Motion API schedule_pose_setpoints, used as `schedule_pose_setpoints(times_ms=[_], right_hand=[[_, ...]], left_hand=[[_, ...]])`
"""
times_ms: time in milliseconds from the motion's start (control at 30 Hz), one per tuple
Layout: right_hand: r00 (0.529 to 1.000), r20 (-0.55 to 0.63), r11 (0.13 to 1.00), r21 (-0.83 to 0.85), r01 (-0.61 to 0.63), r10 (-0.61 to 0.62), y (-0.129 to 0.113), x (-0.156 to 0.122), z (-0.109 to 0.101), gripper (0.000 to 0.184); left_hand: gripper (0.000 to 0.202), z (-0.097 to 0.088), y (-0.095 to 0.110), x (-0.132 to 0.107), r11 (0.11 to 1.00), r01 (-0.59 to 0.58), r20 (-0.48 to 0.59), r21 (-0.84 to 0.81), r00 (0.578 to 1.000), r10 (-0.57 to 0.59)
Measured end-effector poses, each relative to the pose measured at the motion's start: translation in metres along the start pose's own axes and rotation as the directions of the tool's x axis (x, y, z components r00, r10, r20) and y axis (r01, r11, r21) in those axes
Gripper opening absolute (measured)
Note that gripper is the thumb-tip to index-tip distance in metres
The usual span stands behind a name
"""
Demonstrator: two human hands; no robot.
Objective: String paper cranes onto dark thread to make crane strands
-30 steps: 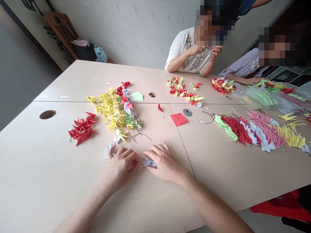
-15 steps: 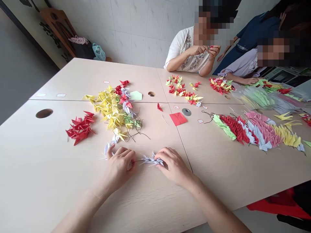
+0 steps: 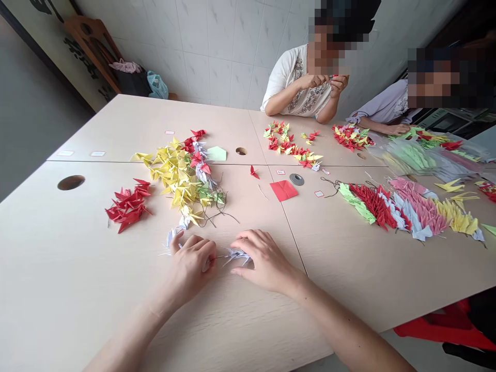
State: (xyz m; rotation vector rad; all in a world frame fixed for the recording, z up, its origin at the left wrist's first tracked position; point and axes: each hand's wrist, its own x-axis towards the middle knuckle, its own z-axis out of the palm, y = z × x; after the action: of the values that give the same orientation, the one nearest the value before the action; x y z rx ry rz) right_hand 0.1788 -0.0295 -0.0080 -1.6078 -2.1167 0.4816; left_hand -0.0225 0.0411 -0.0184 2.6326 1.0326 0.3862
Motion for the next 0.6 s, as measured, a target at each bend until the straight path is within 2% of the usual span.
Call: schedule_pose_setpoints(times_ms=[167,400,600], right_hand=[[0.998,-0.066,1.000,-0.021,0.016,-0.018,-0.002,0.011,0.019,0.030],[0.997,-0.079,0.996,-0.092,0.017,-0.024,-0.005,0.015,0.025,0.005],[0.995,-0.099,0.995,-0.096,-0.023,0.014,-0.005,0.013,0.025,0.005]], left_hand=[[0.012,0.000,0.000,0.000,1.000,-0.006,-0.012,-0.014,1.000,0.005],[0.012,0.001,-0.001,-0.001,1.000,-0.002,-0.003,-0.022,1.000,0.002],[0.011,0.001,0.000,0.000,1.000,0.008,0.015,-0.015,1.000,-0.007]])
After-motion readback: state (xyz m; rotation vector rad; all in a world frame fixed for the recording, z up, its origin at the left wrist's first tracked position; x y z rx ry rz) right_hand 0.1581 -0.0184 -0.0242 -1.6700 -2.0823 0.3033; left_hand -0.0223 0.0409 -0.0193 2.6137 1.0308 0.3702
